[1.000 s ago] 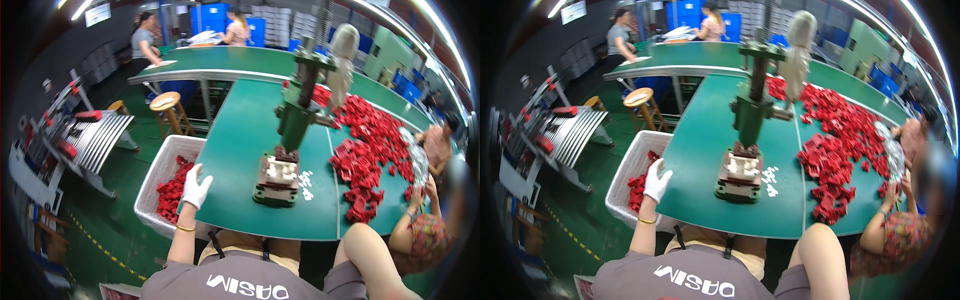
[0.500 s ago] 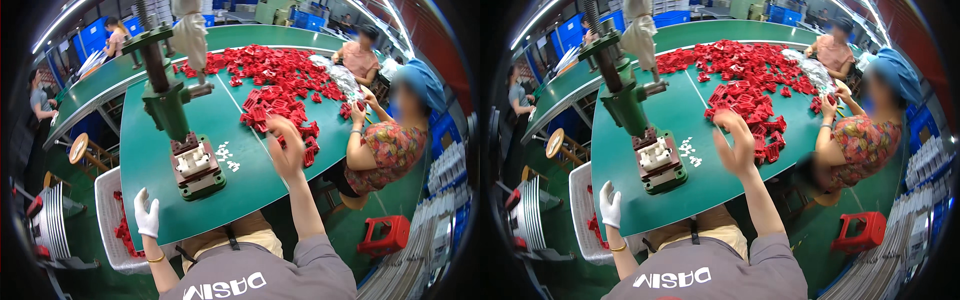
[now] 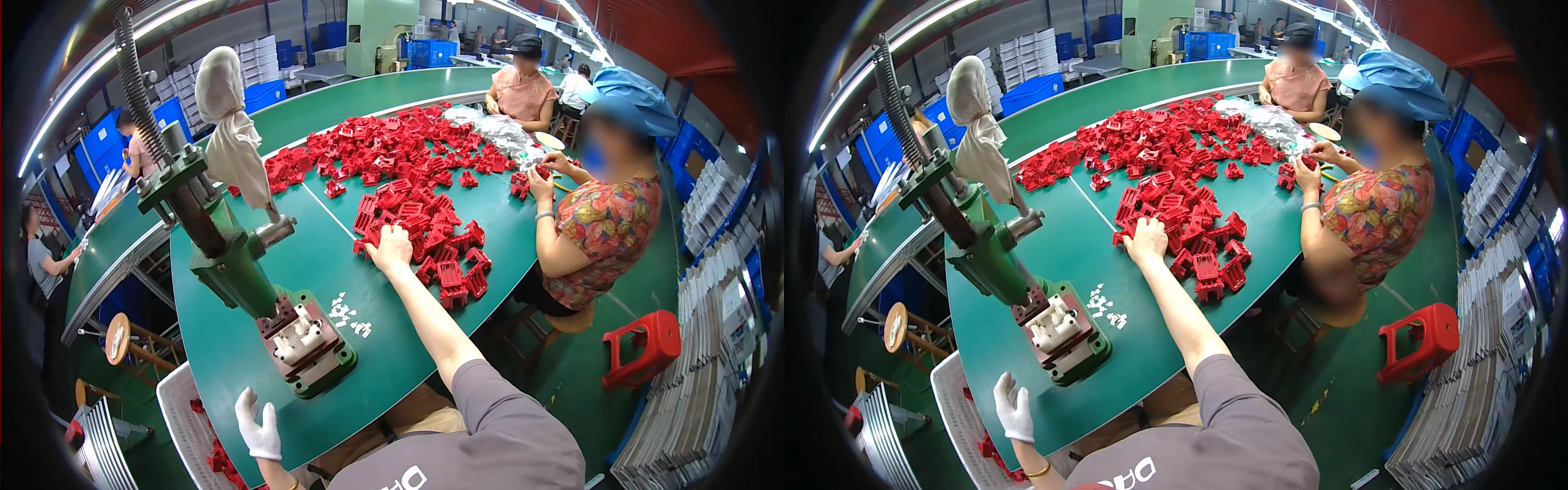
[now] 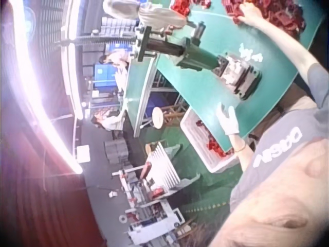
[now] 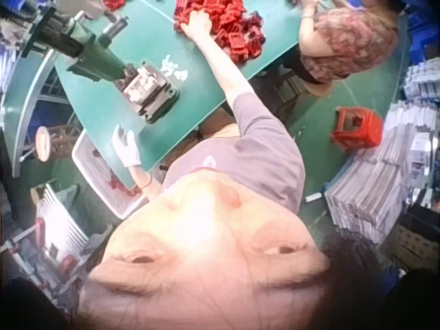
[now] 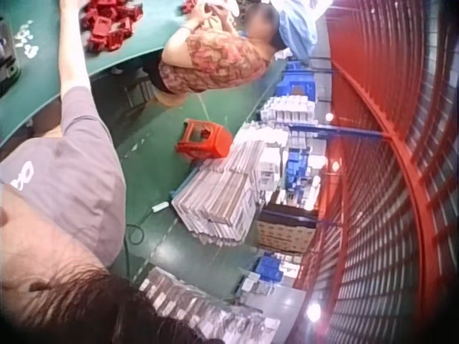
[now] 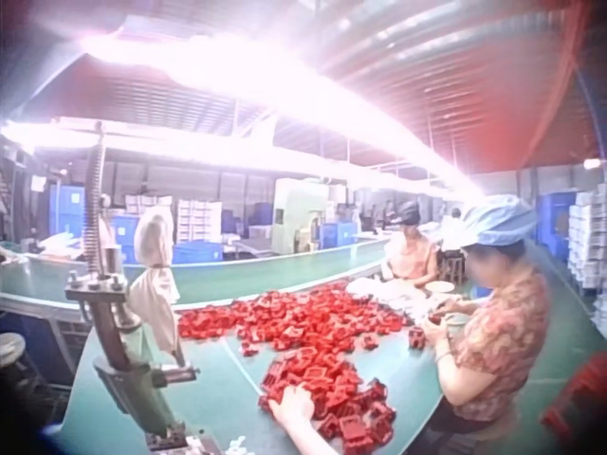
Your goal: Using a manual punch press to assemble or shape small red plastic components with white inserts.
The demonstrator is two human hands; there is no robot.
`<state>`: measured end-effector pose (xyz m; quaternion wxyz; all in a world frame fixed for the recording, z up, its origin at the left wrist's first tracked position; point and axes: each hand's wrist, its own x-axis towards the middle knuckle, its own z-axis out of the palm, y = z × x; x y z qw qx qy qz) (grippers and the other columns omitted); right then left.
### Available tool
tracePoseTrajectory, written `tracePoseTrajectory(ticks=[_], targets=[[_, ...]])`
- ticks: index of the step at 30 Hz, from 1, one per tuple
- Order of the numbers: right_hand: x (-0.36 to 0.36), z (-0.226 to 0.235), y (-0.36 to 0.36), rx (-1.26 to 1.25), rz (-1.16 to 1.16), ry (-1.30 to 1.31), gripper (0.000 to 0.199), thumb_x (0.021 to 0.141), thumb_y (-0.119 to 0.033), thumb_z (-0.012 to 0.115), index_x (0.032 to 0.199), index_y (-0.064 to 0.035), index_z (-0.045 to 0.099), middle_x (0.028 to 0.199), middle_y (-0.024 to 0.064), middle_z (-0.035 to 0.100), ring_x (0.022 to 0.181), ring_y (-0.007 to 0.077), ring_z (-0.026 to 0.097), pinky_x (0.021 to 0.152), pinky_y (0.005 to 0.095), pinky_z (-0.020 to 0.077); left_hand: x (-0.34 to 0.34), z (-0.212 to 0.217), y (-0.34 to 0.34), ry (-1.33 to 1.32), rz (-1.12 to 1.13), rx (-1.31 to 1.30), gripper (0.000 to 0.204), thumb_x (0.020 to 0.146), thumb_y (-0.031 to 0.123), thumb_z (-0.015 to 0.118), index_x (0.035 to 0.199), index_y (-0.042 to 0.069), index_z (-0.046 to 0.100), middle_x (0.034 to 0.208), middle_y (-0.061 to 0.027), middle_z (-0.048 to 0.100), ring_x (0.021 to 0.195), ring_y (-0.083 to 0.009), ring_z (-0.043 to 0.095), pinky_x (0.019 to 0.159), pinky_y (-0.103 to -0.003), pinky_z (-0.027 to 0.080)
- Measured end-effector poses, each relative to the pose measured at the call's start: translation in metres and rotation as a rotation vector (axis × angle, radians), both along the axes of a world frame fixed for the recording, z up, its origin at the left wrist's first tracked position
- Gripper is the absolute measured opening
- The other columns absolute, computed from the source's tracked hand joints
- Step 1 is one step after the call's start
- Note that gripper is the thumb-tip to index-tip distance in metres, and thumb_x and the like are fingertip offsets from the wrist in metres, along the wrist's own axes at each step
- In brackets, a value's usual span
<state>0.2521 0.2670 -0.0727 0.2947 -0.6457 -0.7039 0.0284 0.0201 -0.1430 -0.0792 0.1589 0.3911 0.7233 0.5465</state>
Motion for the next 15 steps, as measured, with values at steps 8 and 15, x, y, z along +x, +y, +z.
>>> tracePoseTrajectory(ticks=[8,15], targets=[[0.01,-0.004,0.011,-0.036,-0.003,0.215,0.047,0.072,-0.031,0.081,0.102,-0.0044,0.057,0.104,0.017,0.061,0.102,0.0339,0.058,0.089,0.0443,0.0495,-0.002,-0.005,0.007,-0.019,-0.053,0.001,0.053,0.083,0.001,0.062,0.134,0.0,0.047,0.131,-0.0126,0.053,0.12,-0.0255,0.053,0.103,-0.041,0.041],[0.021,0.021,-0.04,0.264,0.192,0.52,0.037,0.073,-0.026,0.075,0.098,-0.0037,0.057,0.094,0.0144,0.063,0.09,0.032,0.059,0.083,0.042,0.0477,0.007,0.012,0.012,-0.045,-0.053,-0.015,0.049,0.079,-0.001,0.063,0.127,-0.001,0.053,0.121,-0.0121,0.057,0.109,-0.0232,0.059,0.095,-0.036,0.047]])
